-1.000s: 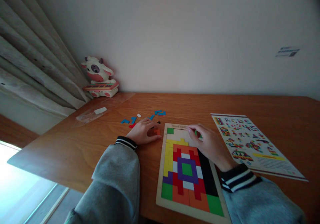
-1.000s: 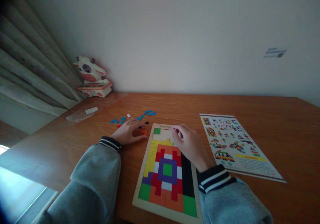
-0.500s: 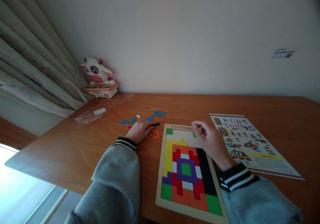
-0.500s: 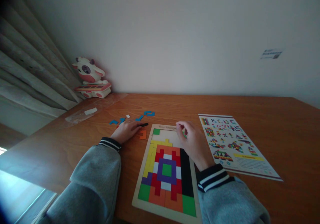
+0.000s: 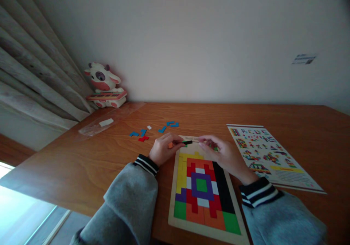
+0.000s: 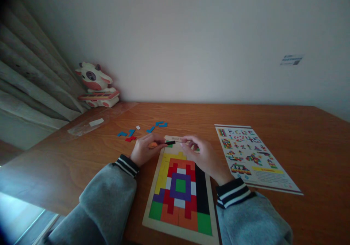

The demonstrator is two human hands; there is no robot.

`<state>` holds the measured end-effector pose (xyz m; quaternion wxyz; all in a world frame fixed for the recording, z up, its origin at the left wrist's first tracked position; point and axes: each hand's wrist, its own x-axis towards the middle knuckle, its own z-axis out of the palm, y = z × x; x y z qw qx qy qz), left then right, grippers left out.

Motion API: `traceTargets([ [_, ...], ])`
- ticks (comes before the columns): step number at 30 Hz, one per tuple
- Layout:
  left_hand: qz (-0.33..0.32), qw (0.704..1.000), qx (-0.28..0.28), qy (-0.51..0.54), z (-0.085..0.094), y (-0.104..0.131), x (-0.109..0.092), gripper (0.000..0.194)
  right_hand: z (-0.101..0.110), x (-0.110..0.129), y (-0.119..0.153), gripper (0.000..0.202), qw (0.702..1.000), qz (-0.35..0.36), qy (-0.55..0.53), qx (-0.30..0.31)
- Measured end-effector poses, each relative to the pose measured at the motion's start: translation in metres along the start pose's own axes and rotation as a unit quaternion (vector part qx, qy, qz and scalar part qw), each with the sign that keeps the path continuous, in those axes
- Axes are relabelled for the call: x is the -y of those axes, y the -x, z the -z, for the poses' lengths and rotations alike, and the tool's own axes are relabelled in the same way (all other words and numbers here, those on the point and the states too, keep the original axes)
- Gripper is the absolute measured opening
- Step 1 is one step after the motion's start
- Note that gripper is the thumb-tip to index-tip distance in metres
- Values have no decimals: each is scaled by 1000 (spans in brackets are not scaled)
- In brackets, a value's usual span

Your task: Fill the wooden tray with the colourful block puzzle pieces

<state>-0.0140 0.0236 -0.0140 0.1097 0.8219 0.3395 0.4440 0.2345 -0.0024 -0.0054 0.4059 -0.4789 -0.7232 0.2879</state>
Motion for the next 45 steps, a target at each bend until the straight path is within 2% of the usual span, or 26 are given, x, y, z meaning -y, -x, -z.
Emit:
traceTargets([
  [3,-21,997,40,64,-13,1,-19,13,-6,12,1,22,997,34,-19,72],
  [5,-20,995,57,77,-16,2,-23,13,-4,12,1,19,995,33,-16,96],
  [9,-8,995,89,48,-15,1,-20,15,17,-7,-1,22,994,-25,33,100],
  [12,-33,990,139,6,-14,0,-17,16,34,-25,1,24,989,-69,59,119],
  [15,-54,979,195,-24,-15,1,-14,18,41,-33,3,24,984,-86,78,136],
  [17,-58,975,212,-35,-16,2,-13,19,40,-35,4,24,982,-86,96,140],
  [21,-64,972,223,-37,-17,2,-13,18,36,-35,4,26,978,-71,121,152],
  [32,-61,969,236,-33,-18,2,-12,17,31,-33,4,32,978,-75,86,176],
  [37,-63,969,238,-29,-16,1,-14,18,33,-31,3,46,977,-61,115,168],
  [45,-63,970,234,-22,-16,1,-14,17,25,-27,4,38,979,-7,158,127],
])
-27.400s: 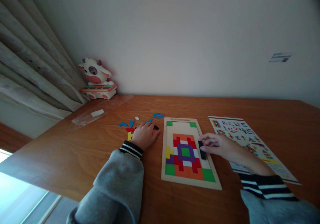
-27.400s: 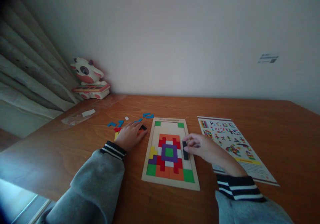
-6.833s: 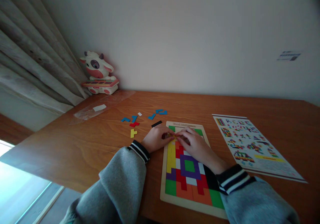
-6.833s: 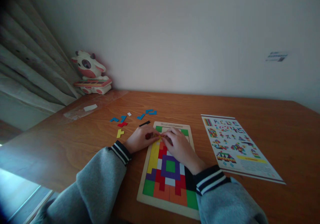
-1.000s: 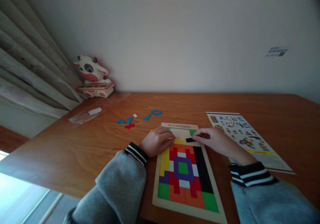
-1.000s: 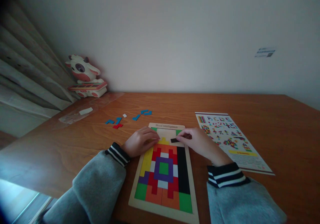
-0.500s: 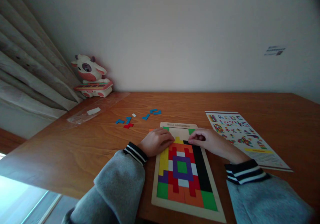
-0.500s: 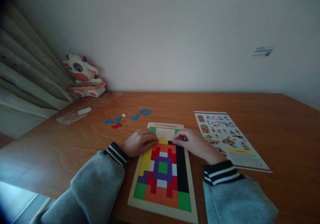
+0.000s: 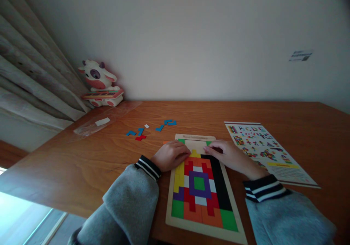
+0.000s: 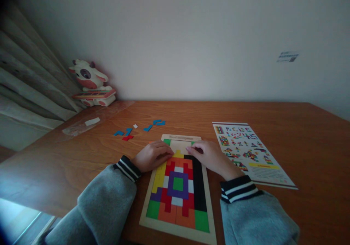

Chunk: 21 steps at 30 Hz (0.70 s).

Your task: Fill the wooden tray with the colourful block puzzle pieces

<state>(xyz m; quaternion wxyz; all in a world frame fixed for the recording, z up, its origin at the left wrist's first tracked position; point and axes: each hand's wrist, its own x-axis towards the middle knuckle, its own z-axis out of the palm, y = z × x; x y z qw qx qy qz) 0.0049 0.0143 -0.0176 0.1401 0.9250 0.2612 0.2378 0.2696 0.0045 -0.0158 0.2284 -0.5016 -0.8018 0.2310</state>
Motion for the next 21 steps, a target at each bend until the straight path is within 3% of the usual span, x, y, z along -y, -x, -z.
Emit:
traceTargets([
  [3,4,1000,-2,0,0,0,0,16,-3,9,0,37,999,30,-1,-20],
  [8,4,1000,2,-3,1,0,0,17,-7,21,0,39,998,61,-23,0],
  [17,-4,1000,-1,-4,1,1,-1,19,-10,21,-1,41,999,48,-23,-10],
  [21,34,997,-59,-37,3,1,3,17,-11,17,-1,41,997,37,-2,-62],
])
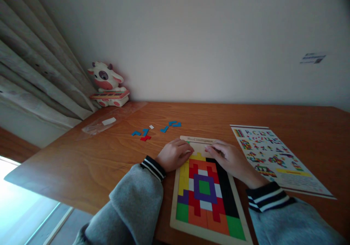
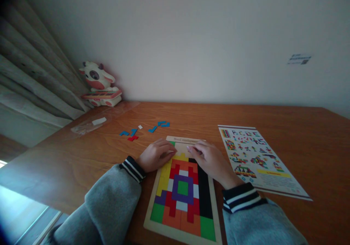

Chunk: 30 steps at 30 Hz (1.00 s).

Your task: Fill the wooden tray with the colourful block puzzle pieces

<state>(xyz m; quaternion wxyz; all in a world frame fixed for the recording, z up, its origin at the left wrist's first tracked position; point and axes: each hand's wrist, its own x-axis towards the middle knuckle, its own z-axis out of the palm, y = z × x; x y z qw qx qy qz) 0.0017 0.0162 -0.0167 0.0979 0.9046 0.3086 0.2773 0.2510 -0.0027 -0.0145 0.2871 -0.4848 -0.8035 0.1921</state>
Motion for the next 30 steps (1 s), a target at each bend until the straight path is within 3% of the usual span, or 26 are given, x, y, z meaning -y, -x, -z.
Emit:
traceTargets([
  [4,85,990,-78,-78,9,8,26,16,1,-8,0,43,997,-19,29,-62],
  [8,144,976,-74,-147,28,22,58,22,0,-16,-1,44,992,-18,52,-109],
  [10,141,979,-45,-137,37,27,64,24,0,-19,-1,43,990,-23,66,-120],
  [14,44,996,53,-58,49,31,59,32,0,-20,-1,42,990,-30,70,-123],
  [16,33,997,64,-35,50,31,56,35,0,-19,-1,41,990,-31,65,-124],
  [23,115,993,12,-14,33,27,52,38,1,-11,-2,36,989,-29,37,-141],
  [26,137,990,-35,19,22,21,41,32,-1,-1,-1,31,993,-9,-1,-117],
  [28,128,990,-57,27,17,17,33,26,-4,7,-1,28,996,11,-24,-87],
  [30,87,995,-42,21,17,15,28,25,-7,12,-1,25,997,35,-36,-62],
])
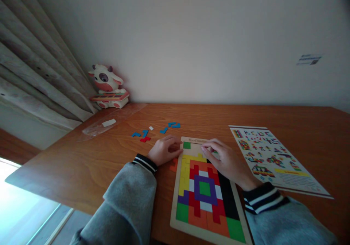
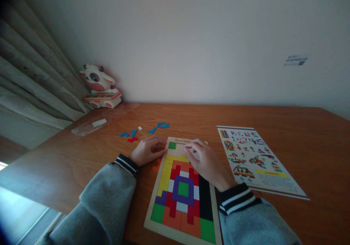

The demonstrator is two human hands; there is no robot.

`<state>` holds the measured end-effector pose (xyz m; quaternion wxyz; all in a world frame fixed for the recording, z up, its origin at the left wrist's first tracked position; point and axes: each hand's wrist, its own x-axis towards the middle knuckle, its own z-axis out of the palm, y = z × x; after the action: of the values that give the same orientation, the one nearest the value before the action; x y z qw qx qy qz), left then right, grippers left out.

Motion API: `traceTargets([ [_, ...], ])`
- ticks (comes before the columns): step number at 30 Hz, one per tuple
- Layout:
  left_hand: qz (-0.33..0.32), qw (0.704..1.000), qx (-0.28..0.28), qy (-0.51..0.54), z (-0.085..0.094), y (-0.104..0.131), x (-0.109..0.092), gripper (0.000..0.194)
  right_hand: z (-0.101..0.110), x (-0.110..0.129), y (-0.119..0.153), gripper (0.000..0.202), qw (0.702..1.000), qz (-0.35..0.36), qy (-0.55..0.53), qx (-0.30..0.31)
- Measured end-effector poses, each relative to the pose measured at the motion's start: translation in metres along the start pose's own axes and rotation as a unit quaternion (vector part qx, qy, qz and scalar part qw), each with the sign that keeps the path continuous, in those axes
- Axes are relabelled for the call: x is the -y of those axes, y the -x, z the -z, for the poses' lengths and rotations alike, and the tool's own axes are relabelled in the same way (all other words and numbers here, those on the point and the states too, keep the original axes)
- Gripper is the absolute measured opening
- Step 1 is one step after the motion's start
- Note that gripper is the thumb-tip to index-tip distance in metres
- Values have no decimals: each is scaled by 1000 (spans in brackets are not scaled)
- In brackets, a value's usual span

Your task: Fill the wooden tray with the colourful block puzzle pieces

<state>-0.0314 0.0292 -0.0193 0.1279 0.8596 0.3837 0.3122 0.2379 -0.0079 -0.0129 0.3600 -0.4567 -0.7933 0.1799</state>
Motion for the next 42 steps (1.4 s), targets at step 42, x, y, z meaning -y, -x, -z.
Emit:
traceTargets([
  [42,24,988,18,-150,12,4,19,28,2,-23,-1,30,983,-85,1,-165],
])
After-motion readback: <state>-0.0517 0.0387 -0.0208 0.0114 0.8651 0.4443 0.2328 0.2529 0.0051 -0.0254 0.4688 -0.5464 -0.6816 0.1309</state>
